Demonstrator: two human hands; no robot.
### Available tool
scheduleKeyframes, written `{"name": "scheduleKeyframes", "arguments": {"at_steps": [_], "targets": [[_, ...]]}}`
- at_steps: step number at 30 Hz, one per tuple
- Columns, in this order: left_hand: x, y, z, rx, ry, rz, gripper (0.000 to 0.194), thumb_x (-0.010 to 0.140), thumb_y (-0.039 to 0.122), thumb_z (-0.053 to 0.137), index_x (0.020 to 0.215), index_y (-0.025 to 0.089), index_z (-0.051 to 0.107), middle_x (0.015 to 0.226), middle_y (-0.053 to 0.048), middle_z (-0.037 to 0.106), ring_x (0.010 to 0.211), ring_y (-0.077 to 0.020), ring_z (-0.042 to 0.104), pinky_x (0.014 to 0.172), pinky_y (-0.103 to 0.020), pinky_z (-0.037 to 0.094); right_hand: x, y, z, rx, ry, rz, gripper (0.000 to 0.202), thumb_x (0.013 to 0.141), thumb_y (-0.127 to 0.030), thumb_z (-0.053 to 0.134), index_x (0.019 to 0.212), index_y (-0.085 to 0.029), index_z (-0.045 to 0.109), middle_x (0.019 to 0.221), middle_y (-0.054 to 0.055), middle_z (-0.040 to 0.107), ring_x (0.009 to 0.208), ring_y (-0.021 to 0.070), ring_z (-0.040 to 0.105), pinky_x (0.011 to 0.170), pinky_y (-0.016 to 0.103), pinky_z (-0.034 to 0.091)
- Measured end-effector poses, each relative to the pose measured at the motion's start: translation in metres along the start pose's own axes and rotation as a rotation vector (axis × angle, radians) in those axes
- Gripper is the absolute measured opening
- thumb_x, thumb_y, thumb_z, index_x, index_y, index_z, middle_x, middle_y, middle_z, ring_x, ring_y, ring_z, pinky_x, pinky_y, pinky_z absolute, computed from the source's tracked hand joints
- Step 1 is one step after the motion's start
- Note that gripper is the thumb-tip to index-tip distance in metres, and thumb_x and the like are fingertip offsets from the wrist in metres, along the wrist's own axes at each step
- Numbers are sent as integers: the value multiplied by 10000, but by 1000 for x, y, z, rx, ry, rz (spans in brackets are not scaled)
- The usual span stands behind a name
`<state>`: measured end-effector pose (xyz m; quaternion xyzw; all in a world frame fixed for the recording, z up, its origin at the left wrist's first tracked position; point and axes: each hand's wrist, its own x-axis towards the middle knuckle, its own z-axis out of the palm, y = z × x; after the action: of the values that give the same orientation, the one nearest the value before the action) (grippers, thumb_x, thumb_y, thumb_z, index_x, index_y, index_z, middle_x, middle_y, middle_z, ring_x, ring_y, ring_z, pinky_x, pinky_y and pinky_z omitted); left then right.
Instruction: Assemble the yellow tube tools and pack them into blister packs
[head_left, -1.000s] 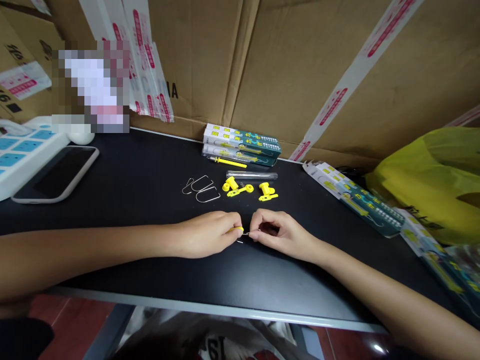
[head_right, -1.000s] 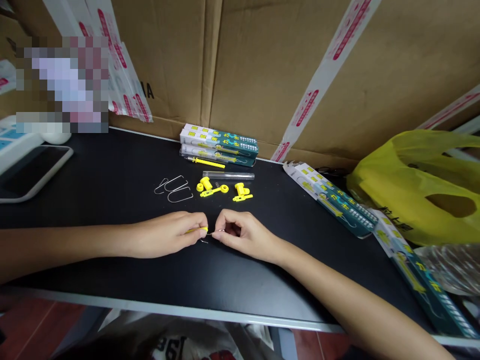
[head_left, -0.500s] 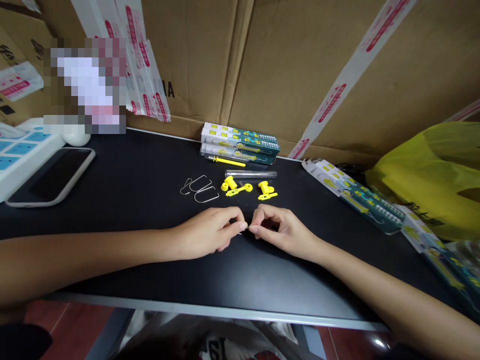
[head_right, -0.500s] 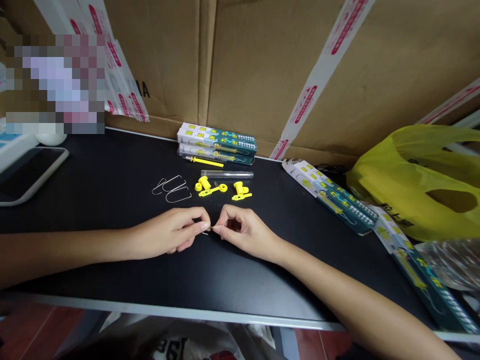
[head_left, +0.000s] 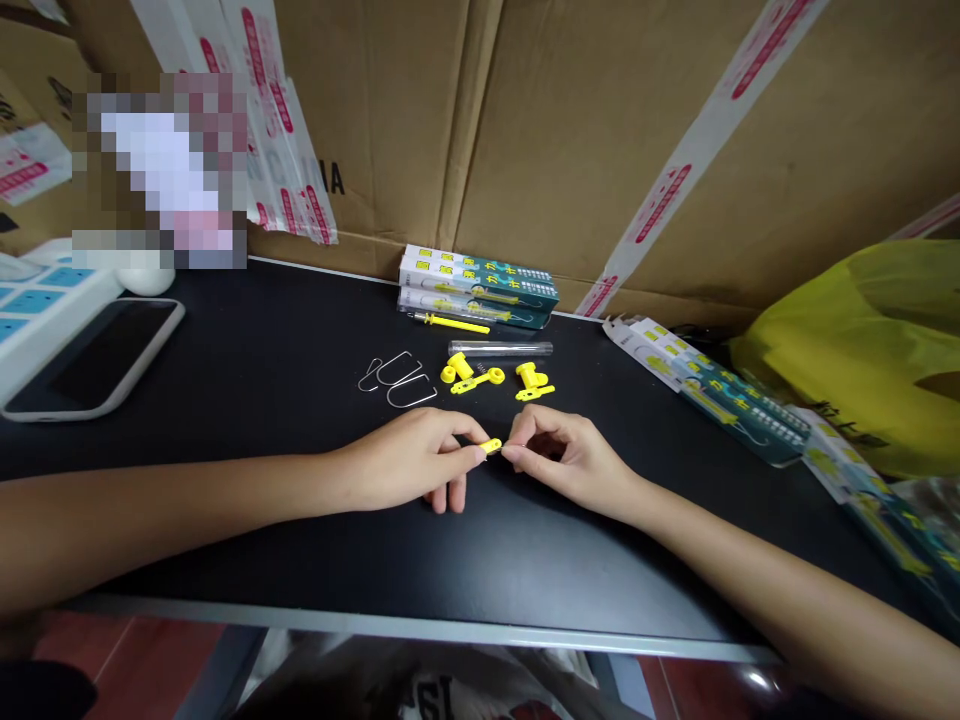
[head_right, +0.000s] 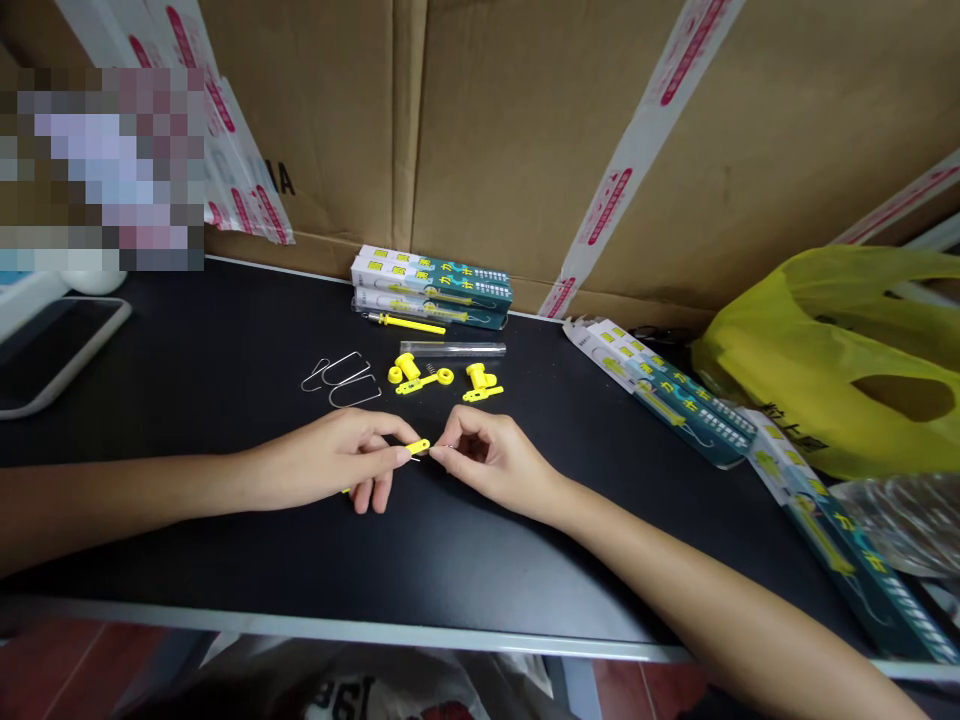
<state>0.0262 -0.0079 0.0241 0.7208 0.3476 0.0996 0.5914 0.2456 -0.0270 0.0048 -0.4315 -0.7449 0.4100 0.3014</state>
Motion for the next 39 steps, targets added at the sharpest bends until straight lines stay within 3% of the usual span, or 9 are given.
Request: {"name": "scheduleKeyframes", "arguments": {"at_steps": [4,10,17,21,39], "targets": [[-2,2,0,58,-31,-7,272,907,376,387,945,172,564,597,37,581,413,-79,510,411,-174,381,0,0,1,-44,-18,-41,143,828,-279,632,756,-165,583,681,17,611,586,111,536,527,227,416],[-5,11,-1,203,-26,-22,266,899,290,342,941,167,575,584,47,517,403,-81,457,382,-178,357,-1,0,4,-100,4,-76,164,845,-296,612,749,-168,577,677,19,608,584,118,538,530,240,409],[-4,13,3,430,70,93,262,920,191,343,907,151,602,649,18,575,561,-106,508,620,-221,400,-4,2,10,-29,59,-70,162,834,-281,627,735,-181,546,655,8,606,554,115,535,504,239,411],[-3,10,6,515,102,136,244,935,176,349,885,156,587,760,-6,605,677,-128,545,654,-237,380,-5,3,12,-39,91,-80,160,838,-277,625,733,-183,551,658,10,619,561,117,551,516,242,427],[-5,4,10,504,133,172,228,937,194,342,838,166,546,705,13,557,649,-125,520,616,-244,365,-3,-2,17,87,131,-9,199,837,-292,634,714,-182,523,685,24,668,579,112,585,524,229,465]]}}
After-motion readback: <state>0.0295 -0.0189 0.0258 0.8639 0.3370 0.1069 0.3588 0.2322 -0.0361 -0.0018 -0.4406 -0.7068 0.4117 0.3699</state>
